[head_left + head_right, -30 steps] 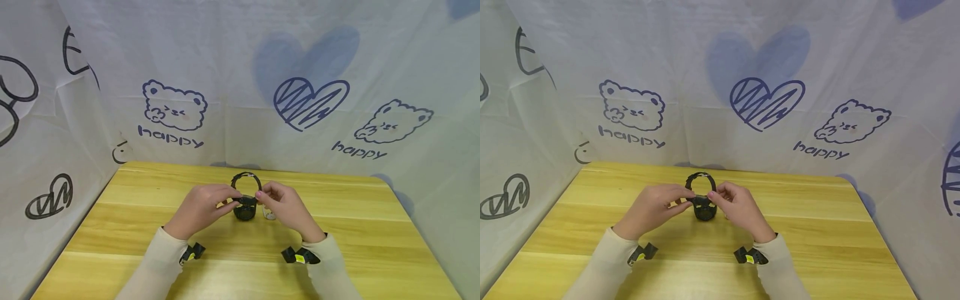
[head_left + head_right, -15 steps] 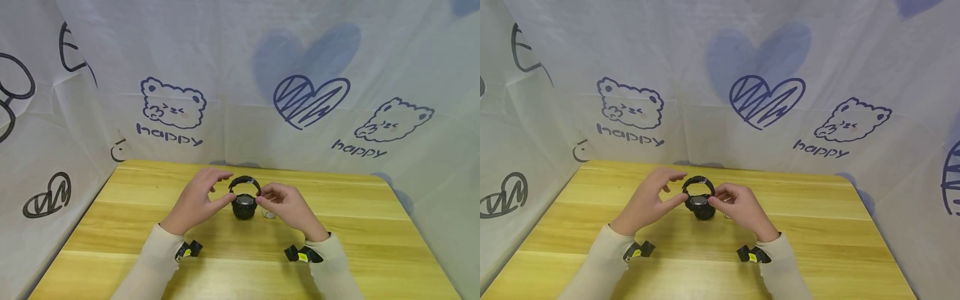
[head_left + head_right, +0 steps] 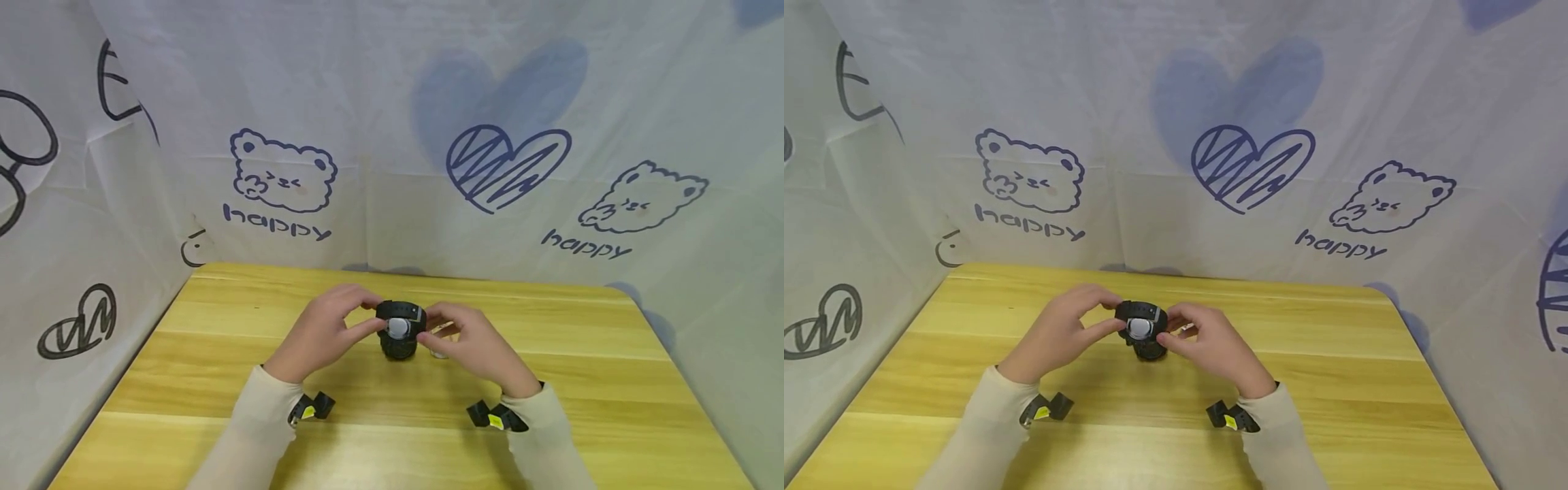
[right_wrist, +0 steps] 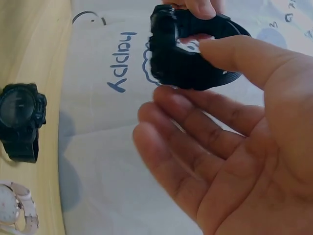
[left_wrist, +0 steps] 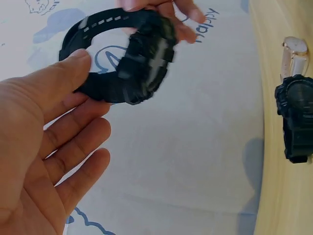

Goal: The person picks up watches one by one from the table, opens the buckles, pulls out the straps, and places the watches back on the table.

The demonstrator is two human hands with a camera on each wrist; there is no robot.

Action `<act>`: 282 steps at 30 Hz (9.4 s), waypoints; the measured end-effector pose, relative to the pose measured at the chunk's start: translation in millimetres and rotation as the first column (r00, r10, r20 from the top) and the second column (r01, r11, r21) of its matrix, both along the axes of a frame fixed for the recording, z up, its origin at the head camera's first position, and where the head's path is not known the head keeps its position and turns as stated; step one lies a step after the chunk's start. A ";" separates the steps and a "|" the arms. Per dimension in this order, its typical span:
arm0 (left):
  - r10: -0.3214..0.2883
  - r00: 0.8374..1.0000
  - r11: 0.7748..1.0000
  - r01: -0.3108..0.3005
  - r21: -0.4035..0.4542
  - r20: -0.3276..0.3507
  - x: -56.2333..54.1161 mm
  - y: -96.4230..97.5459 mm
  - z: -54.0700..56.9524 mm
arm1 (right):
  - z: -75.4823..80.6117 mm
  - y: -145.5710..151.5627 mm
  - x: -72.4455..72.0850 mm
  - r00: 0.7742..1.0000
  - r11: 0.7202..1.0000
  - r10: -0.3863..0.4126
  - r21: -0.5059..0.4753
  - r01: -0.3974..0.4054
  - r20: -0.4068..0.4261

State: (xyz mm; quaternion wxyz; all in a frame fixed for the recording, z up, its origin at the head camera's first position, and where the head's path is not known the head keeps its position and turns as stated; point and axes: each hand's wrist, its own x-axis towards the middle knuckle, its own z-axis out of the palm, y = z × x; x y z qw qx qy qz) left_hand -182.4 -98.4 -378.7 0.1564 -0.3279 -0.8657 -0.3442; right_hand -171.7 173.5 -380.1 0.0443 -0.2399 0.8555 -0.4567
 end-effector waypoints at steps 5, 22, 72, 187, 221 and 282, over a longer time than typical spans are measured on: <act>-0.005 0.997 0.999 0.002 -0.046 -0.083 -0.3 2.7 3.7 | 1.0 -2.7 2.2 0.998 0.997 -0.026 0.067 0.029 -0.057; -0.053 0.965 0.994 0.025 -0.108 -0.258 7.3 5.6 10.1 | 18.2 -17.3 22.2 0.783 0.981 0.000 0.152 0.120 -0.622; -0.162 0.935 0.983 0.126 -0.133 -0.315 15.2 12.7 14.6 | 14.8 -14.4 20.3 0.787 0.988 0.087 0.156 0.012 -0.611; -0.164 0.967 0.982 0.142 -0.124 -0.196 18.0 17.2 10.4 | 14.7 -11.2 18.0 0.764 0.985 0.135 0.167 -0.036 -0.631; -0.145 0.973 0.985 0.125 -0.122 -0.177 16.5 15.5 9.5 | 10.5 -10.4 15.7 0.809 0.988 0.136 0.139 -0.068 -0.571; -0.119 0.963 0.986 0.087 -0.140 -0.242 15.8 16.7 10.2 | 15.8 -8.0 15.1 0.789 0.987 0.143 0.146 -0.069 -0.597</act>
